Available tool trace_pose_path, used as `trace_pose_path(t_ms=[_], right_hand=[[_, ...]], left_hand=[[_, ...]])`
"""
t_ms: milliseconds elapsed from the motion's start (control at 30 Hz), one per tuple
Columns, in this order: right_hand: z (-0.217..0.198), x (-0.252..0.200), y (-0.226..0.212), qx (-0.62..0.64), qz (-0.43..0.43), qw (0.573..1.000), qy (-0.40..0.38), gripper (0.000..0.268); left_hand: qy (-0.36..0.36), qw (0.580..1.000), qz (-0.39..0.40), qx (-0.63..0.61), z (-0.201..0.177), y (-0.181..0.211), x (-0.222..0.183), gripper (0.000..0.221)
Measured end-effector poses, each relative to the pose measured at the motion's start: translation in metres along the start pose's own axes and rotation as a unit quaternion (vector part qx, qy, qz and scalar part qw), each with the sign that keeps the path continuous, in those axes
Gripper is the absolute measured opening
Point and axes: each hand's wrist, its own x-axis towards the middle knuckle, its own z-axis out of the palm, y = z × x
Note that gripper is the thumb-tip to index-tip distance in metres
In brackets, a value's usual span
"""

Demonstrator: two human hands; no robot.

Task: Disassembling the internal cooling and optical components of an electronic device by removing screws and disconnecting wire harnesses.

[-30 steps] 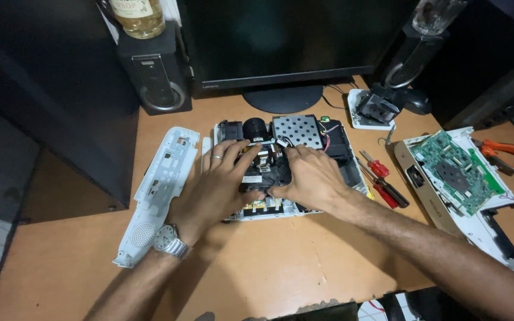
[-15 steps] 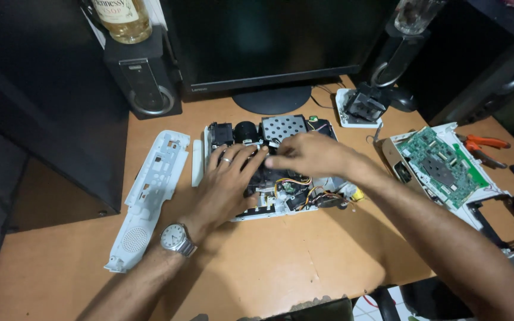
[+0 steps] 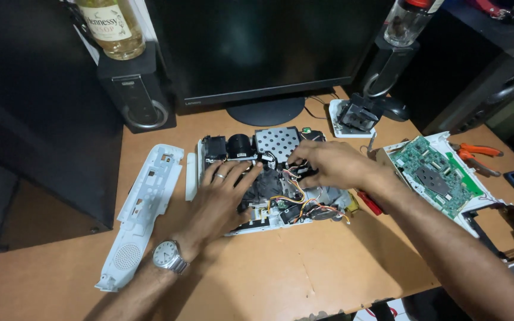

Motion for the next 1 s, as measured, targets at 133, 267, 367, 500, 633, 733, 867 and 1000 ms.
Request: trace_pose_path(t_ms=[133,267,367,500,633,733,867,1000], right_hand=[[0.016,0.008,0.010,-0.020,-0.025,0.999,0.014,0.032],[0.023,0.016,0.027,0.012,-0.050,0.998,0.026,0.020],[0.019,0.016,0.027,0.096,-0.049,0.992,0.071,0.017],[0.017,0.017,0.025,0.070,-0.014,0.995,0.071,0.014],[0.014,0.020,0.019,-0.001,-0.016,1.000,0.024,0.014],[0.013,0.026,0.023,-0.008,-0.008,0.999,0.038,0.012],[0.001,0.022,0.034,0.009,0.017,0.997,0.070,0.015],[-0.004,-0.009,0.061,0.035,0.085,0.990,0.103,0.022]], left_hand=[[-0.039,0.999,-0.012,0.002,-0.003,0.002,0.002,0.098],[-0.063,0.998,-0.019,-0.009,-0.009,0.002,0.004,0.100],[-0.080,0.996,-0.023,-0.018,-0.008,0.002,0.004,0.100],[-0.068,0.997,-0.026,-0.028,-0.006,-0.001,0.005,0.099],[-0.055,0.995,-0.046,-0.063,-0.011,-0.006,0.003,0.098],[-0.049,0.996,-0.054,-0.056,-0.012,-0.007,0.003,0.097],[-0.030,0.997,-0.037,-0.064,-0.001,-0.011,0.000,0.099],[-0.002,0.999,-0.027,-0.025,0.016,-0.009,0.003,0.113]])
